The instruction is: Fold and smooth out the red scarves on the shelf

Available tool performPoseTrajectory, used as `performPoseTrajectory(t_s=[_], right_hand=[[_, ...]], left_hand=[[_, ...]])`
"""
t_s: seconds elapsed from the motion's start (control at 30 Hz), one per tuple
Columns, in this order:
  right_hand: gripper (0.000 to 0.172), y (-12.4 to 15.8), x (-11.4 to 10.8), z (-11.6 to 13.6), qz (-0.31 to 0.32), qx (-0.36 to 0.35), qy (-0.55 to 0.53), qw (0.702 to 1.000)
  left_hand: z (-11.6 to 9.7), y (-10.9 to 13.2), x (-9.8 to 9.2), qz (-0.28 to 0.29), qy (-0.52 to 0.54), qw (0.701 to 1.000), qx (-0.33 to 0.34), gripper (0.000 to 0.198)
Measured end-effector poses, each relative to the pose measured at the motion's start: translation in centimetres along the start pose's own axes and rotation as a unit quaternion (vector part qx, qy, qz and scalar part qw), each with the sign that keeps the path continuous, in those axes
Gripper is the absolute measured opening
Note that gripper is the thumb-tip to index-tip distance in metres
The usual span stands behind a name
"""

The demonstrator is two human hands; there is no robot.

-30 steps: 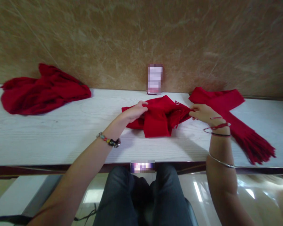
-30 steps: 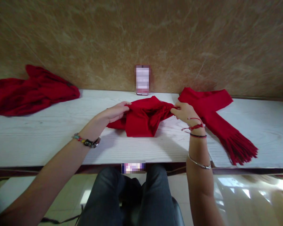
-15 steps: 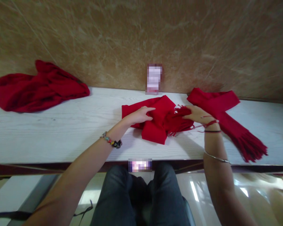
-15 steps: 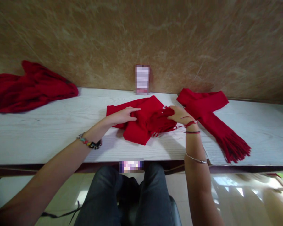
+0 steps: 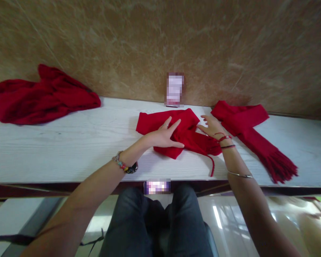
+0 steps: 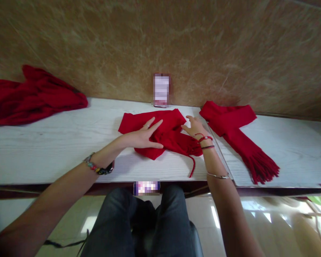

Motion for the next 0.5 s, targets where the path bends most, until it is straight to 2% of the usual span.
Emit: performPoseTrajectory(t_s=[0.1,0.2,0.27,0.37,0.5], right_hand=[[0.061,-1.0,1.7,0.7,-0.006,0.008,-0.007,1.0],[0.064,-2.0,2.5,0.0,0.003,0.061,-0.032,0.998],[0.062,-2.5,2.6,-0.8,0.0,0.095,-0.048,0.994],[0.057,-3.0,2.8,-1.7,-0.009,0.121,-0.075,0.99],[0.057,-3.6,3.5,-1.7,0.002,0.12,-0.136,0.983]], left_hand=[[-0.2,-0.4,1.4,0.051,-0.108,0.993,0.024,0.103],[0.7,-1.4,0.6,0.077,-0.178,0.978,0.079,0.093],[1.8,-1.9,-0.8,0.064,-0.213,0.971,0.09,0.09],[3.3,-2.1,-2.6,0.037,-0.249,0.966,0.062,0.092],[3.8,-1.9,-2.1,0.037,-0.271,0.961,0.048,0.093]])
Point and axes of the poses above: each hand's wrist, its own y-axis away from the middle knuckle, its own x-axis out of the palm, z = x × y, the point moved 6 cm from there along -y, towards the middle knuckle, and after that the axes turned 7 degrees about y, right-handed, at the moved point
